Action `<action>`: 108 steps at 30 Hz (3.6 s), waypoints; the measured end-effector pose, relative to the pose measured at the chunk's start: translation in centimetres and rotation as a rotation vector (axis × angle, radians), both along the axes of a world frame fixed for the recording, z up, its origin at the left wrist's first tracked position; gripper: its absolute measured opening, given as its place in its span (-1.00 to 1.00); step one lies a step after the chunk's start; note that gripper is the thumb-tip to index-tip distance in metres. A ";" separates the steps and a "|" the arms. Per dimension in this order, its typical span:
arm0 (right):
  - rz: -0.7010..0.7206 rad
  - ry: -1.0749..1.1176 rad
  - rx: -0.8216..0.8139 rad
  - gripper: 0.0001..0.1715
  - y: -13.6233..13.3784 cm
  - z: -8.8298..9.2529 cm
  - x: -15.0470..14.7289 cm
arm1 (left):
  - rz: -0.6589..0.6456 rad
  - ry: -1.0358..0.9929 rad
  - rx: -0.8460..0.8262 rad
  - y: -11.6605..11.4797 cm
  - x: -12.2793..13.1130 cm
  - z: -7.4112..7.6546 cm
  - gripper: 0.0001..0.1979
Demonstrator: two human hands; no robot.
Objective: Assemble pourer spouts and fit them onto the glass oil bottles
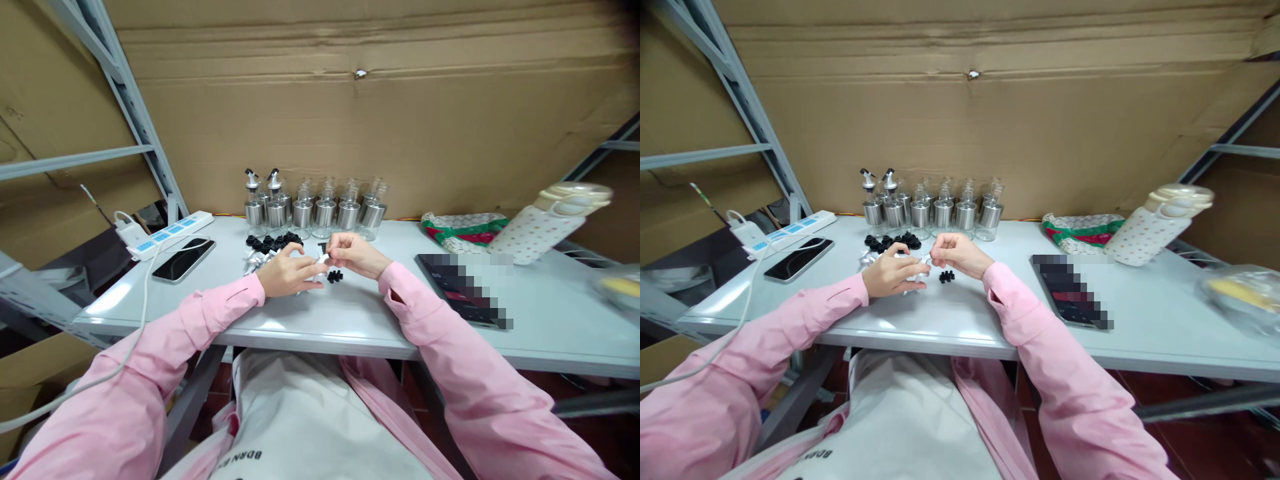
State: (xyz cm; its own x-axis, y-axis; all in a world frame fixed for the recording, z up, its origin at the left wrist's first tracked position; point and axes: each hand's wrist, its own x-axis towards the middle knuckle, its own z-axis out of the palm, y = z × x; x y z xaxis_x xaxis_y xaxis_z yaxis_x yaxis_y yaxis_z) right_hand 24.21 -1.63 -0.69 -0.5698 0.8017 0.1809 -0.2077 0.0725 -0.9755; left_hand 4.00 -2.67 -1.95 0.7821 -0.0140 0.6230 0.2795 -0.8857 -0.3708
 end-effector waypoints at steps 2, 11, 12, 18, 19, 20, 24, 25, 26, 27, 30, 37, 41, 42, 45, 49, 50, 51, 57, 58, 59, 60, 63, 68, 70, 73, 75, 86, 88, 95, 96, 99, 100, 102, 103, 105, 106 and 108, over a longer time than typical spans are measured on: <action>0.005 0.000 0.003 -0.56 0.0 0.0 0.0 | 0.005 0.015 -0.004 0.0 0.0 0.0 -0.76; 0.082 0.033 -0.072 -0.71 -0.2 0.3 0.7 | -0.080 -0.100 0.049 0.1 0.1 0.3 -0.73; 0.097 0.032 -0.085 -0.72 -0.2 0.3 0.8 | -0.076 -0.097 0.053 0.2 0.1 0.2 -0.72; 0.245 -0.001 -0.160 -0.62 -0.2 0.3 0.8 | -0.023 -0.031 0.026 0.9 -0.3 -0.6 -0.69; 0.251 0.001 -0.159 -0.63 -0.2 0.3 0.8 | -0.018 -0.019 0.012 0.9 -0.4 -0.7 -0.69; 0.255 0.002 -0.158 -0.65 -0.2 0.3 0.8 | -0.013 -0.008 0.003 0.9 -0.4 -0.7 -0.69; 0.297 0.008 -0.157 -0.67 -0.3 0.4 0.7 | 0.001 0.009 0.015 0.8 -0.3 -0.6 -0.69; 0.307 0.008 -0.157 -0.67 -0.3 0.4 0.7 | -0.007 0.001 0.028 0.8 -0.3 -0.6 -0.68; 0.311 0.006 -0.155 -0.67 -0.3 0.4 0.7 | -0.017 -0.006 0.038 0.8 -0.2 -0.6 -0.68; 0.312 0.003 -0.152 -0.67 -0.3 0.4 0.7 | -0.027 -0.010 0.044 0.7 -0.2 -0.5 -0.67; 0.302 -0.019 -0.145 -0.67 -0.3 0.4 0.7 | -0.035 0.009 0.028 0.7 -0.2 -0.6 -0.69; 0.275 -0.079 -0.127 -0.65 -0.4 0.5 0.7 | -0.032 0.007 0.045 0.7 -0.1 -0.6 -0.70; 0.272 -0.097 -0.100 -0.64 -0.5 0.5 0.7 | -0.077 -0.046 0.076 0.4 0.2 -0.3 -0.71; 0.274 -0.096 -0.096 -0.63 -0.5 0.5 0.6 | -0.087 -0.055 0.078 0.3 0.2 -0.2 -0.72; 0.281 -0.087 -0.092 -0.60 -0.6 0.5 0.5 | -0.094 -0.058 0.067 0.2 0.2 -0.1 -0.72; 0.277 -0.079 -0.093 -0.60 -0.6 0.6 0.5 | -0.059 -0.025 0.041 0.3 0.1 -0.3 -0.72; 0.278 -0.080 -0.095 -0.61 -0.6 0.6 0.5 | -0.048 -0.018 0.040 0.3 0.0 -0.3 -0.72; 0.280 -0.081 -0.100 -0.61 -0.6 0.6 0.6 | -0.043 -0.014 0.041 0.4 0.0 -0.4 -0.72; 0.227 -0.051 -0.102 -0.61 -0.4 0.2 0.3 | -0.064 -0.079 0.021 0.5 0.0 -0.4 -0.70; 0.218 -0.048 -0.099 -0.60 -0.4 0.2 0.2 | -0.053 -0.085 0.005 0.6 0.0 -0.4 -0.70; 0.214 -0.044 -0.097 -0.60 -0.4 0.1 0.1 | -0.039 -0.084 -0.013 0.6 0.0 -0.4 -0.71; 0.213 -0.038 -0.095 -0.59 -0.4 0.1 0.0 | -0.023 -0.077 -0.029 0.6 0.0 -0.4 -0.71; 0.214 -0.031 -0.090 -0.60 -0.4 0.0 -0.1 | 0.001 -0.047 -0.049 0.4 0.0 -0.4 -0.70; 0.237 -0.028 -0.089 -0.64 -0.6 0.1 0.0 | 0.011 -0.002 -0.028 0.3 0.0 -0.4 -0.70; 0.247 -0.023 -0.083 -0.64 -0.6 0.1 0.0 | 0.012 0.000 -0.016 0.3 0.0 -0.3 -0.70; 0.251 -0.018 -0.074 -0.65 -0.7 0.2 0.0 | -0.009 -0.016 0.001 0.3 0.1 -0.3 -0.72; 0.258 -0.018 -0.066 -0.66 -0.7 0.2 0.0 | -0.008 -0.008 -0.002 0.3 0.1 -0.3 -0.72; 0.188 0.083 -0.051 -0.71 -0.4 0.1 -0.1 | 0.106 -0.257 -0.171 1.5 -1.5 0.9 -0.62; 0.136 0.107 -0.057 -0.73 -0.2 0.2 -0.1 | 0.279 -0.384 -0.245 2.7 -2.7 1.2 -0.70; 0.051 0.162 -0.100 -0.72 -0.2 0.4 0.0 | 0.642 -0.225 -0.408 6.2 -6.0 1.1 -0.79; 0.044 0.169 -0.103 -0.71 -0.1 0.5 0.0 | 0.676 -0.148 -0.432 6.3 -6.1 1.0 -0.80; 0.032 0.181 -0.102 -0.72 -0.1 0.4 0.1 | 0.758 0.035 -0.528 6.5 -6.1 0.8 -0.79; 0.030 0.182 -0.100 -0.73 -0.1 0.4 0.1 | 0.772 0.071 -0.558 6.5 -6.1 0.7 -0.78; 0.027 0.183 -0.096 -0.74 0.0 0.4 0.1 | 0.787 0.112 -0.607 6.5 -6.0 0.6 -0.76; 0.025 0.181 -0.096 -0.75 0.0 0.4 0.1 | 0.790 0.122 -0.625 6.6 -6.0 0.5 -0.75; 0.019 0.176 -0.098 -0.76 0.0 0.4 0.1 | 0.782 0.129 -0.649 6.7 -6.0 0.4 -0.74; 0.016 0.173 -0.099 -0.76 -0.1 0.4 0.1 | 0.770 0.125 -0.654 6.7 -6.0 0.4 -0.73; 0.012 0.166 -0.097 -0.77 -0.1 0.5 0.1 | 0.735 0.100 -0.654 6.8 -6.0 0.3 -0.70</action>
State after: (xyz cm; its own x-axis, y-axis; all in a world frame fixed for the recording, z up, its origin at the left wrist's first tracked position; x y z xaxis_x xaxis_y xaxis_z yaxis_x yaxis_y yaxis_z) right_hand 24.27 -1.70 -0.21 -0.5483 0.8130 0.1958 -0.3670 -0.0236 -0.9299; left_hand -2.00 4.13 -1.65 0.5079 0.8193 0.2661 0.8359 -0.5434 0.0777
